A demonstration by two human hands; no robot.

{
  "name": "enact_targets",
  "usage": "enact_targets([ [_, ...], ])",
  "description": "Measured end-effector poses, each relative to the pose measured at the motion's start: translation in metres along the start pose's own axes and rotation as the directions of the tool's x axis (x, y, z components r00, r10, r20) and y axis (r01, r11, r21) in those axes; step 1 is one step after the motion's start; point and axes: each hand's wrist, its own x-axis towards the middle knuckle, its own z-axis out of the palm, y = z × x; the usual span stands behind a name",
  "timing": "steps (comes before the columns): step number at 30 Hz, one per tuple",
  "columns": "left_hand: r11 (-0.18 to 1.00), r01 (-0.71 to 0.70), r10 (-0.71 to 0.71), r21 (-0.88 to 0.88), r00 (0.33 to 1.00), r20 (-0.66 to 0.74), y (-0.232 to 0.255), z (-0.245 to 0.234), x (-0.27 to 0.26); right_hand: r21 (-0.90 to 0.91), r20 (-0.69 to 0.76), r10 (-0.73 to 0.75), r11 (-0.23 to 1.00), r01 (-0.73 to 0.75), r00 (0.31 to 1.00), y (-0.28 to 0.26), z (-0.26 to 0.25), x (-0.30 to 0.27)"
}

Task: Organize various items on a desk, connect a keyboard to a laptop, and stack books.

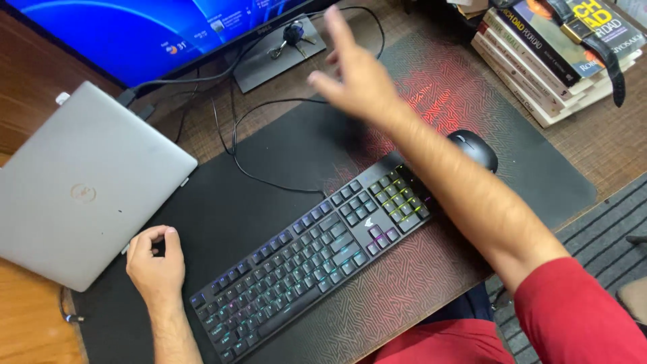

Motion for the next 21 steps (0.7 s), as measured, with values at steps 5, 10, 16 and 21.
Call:
enact_targets([
  [5,1.000,0.024,-0.024,-0.006,1.000,-0.006,-0.007,0.002,0.000,-0.171,-0.031,0.242,0.955,-0.244,0.970,0.118,-0.001,0.043],
  [10,0.996,0.038,-0.038,0.076,0.999,-0.003,-0.007,0.003,0.001,-0.223,-0.051,0.481,0.849,-0.480,0.875,0.158,-0.005,0.060],
  [16,0.996,0.064,-0.064,0.068,0.998,-0.004,-0.008,0.003,0.001,-0.279,-0.044,0.576,0.777,-0.564,0.816,0.147,-0.002,0.067],
  [21,0.996,0.055,-0.055,0.070,0.998,-0.005,-0.008,0.004,0.001,-0.266,-0.063,0.572,0.780,-0.566,0.818,0.154,0.002,0.067],
])
